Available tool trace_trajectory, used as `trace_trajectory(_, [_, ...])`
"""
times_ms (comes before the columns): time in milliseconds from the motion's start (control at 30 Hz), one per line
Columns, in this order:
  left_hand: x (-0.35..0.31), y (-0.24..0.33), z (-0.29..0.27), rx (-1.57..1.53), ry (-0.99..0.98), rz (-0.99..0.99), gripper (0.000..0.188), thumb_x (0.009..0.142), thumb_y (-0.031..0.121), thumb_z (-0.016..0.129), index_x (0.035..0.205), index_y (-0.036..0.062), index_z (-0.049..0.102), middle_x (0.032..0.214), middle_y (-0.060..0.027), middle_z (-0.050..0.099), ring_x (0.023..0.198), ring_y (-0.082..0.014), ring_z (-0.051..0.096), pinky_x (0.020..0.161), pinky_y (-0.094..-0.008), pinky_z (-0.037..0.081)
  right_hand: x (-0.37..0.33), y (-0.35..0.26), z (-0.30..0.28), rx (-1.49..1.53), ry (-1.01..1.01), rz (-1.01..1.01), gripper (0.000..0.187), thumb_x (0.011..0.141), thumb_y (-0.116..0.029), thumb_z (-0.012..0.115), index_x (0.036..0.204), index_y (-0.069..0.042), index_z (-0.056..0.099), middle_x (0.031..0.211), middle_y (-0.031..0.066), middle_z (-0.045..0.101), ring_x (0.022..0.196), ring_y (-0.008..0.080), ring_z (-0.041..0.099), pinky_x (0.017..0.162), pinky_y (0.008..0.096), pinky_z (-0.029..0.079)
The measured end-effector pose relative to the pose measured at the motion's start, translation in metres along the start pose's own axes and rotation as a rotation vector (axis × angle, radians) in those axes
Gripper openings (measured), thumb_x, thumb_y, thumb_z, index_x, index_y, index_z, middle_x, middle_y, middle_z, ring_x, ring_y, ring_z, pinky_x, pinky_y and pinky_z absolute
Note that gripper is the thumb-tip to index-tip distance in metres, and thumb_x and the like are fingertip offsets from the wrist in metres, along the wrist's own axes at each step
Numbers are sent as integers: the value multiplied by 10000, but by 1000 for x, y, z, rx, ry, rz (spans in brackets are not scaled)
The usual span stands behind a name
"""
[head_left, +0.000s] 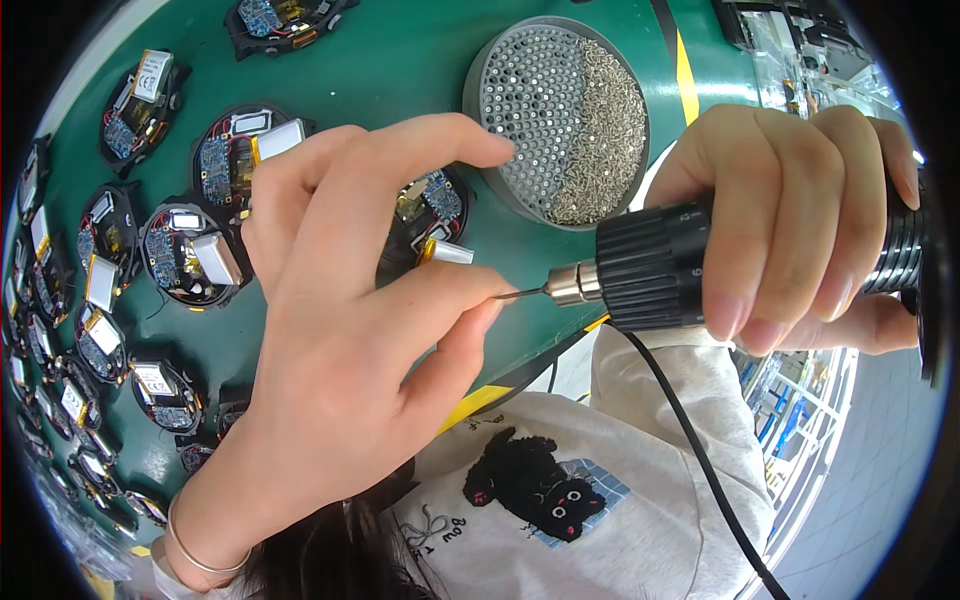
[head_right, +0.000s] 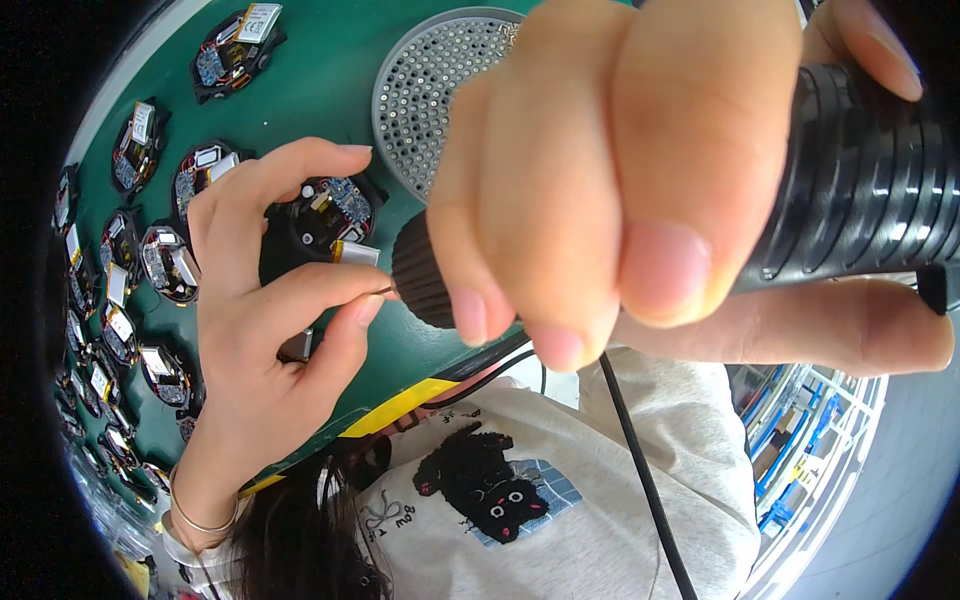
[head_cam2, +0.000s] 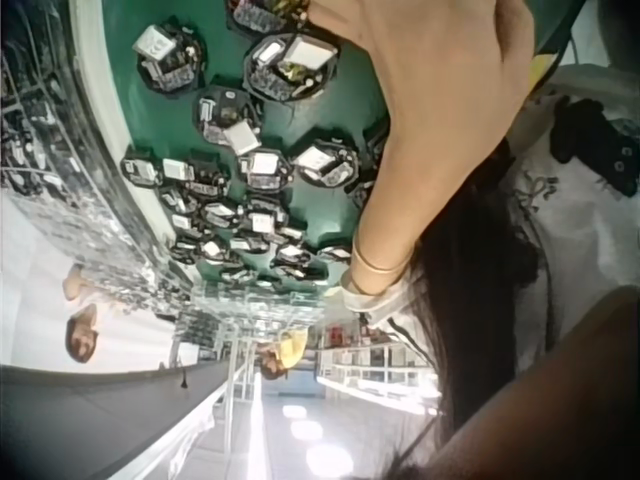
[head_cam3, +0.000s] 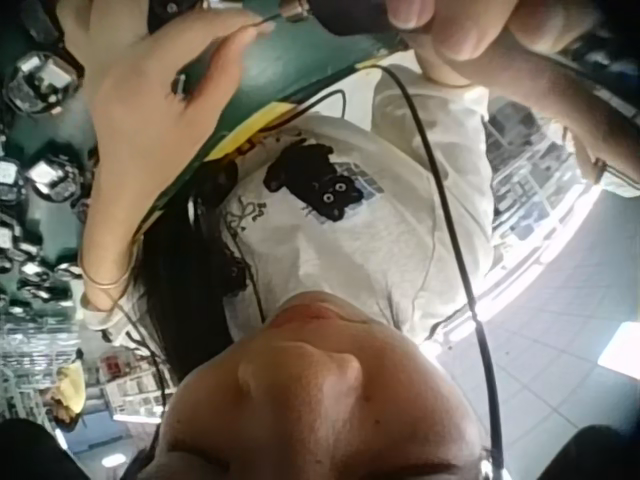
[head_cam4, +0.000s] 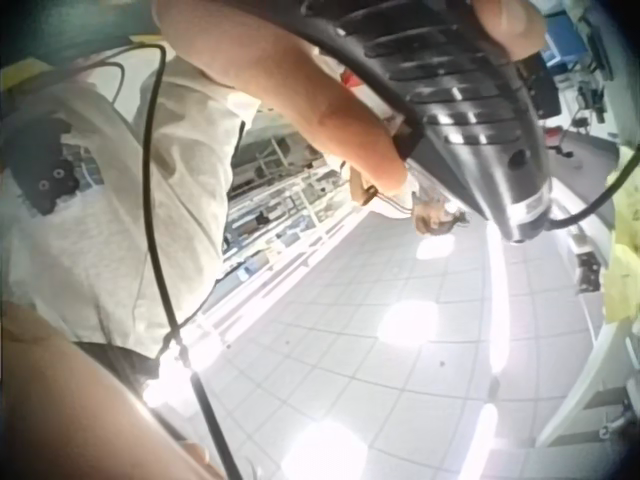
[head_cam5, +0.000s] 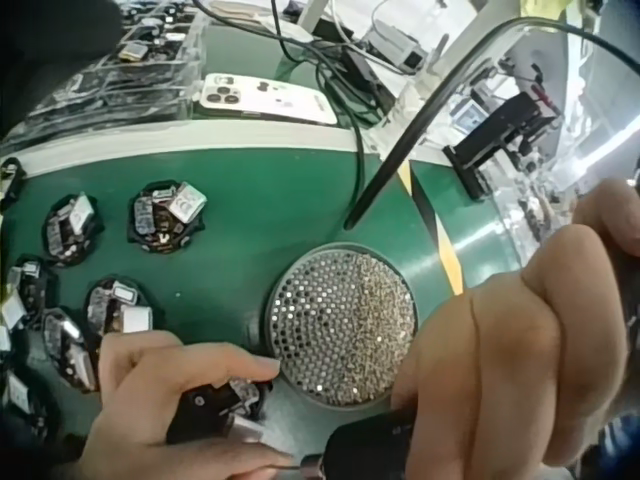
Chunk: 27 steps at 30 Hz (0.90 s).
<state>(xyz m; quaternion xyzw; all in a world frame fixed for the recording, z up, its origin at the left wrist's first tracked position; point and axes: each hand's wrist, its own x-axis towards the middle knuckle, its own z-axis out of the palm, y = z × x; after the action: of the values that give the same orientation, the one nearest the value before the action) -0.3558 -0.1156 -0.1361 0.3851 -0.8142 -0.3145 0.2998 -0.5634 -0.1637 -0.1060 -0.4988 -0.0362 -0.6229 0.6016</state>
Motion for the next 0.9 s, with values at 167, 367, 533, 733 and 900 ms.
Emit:
trace_trajectory(167, [-1, -3, 0, 9, 87, -19, 167, 708, 48, 704, 872, 43, 679, 1224, -130, 548, 1037, -287, 513, 863, -379, 420, 1, -11, 0, -110, -9, 105, 563, 831, -455, 657, 1038, 21, 437, 703, 76, 553, 471, 150, 585, 380, 244, 531])
trace_trajectory(367, [-2, -4, 4, 36, 55, 29, 209, 712, -43, 674, 918, -28, 642, 1165, -152, 609, 1024, -333, 591, 889, -395, 474, 9, -23, -10, -345, -295, 194, 762, 760, -658, 632, 1155, -20, 499, 833, 68, 561, 585, 158, 599, 519, 294, 525])
trace_trajectory(533, [-6, -8, 6, 43, 42, 45, 249, 673, -42, 684, 916, -41, 626, 1181, -155, 607, 1035, -342, 583, 882, -399, 479, 8, -12, -13, -427, -461, 227, 795, 770, -659, 627, 1240, -36, 474, 881, 74, 555, 625, 159, 596, 543, 294, 521])
trace_trajectory(733, [-3, -13, 6, 28, 44, 59, 304, 641, -34, 700, 934, -38, 620, 1182, -146, 609, 1050, -338, 575, 884, -400, 479, 10, -8, -5, -470, -392, 268, 716, 786, -617, 643, 1173, -28, 514, 887, 85, 557, 624, 172, 590, 534, 286, 526])
trace_trajectory(900, [3, -16, 7, 6, 65, 45, 357, 634, -27, 711, 982, -19, 631, 1174, -119, 618, 1062, -313, 574, 890, -391, 478, 19, -15, -6, -540, -501, 424, 681, 790, -608, 646, 1124, -26, 536, 885, 84, 557, 622, 173, 589, 529, 278, 527])
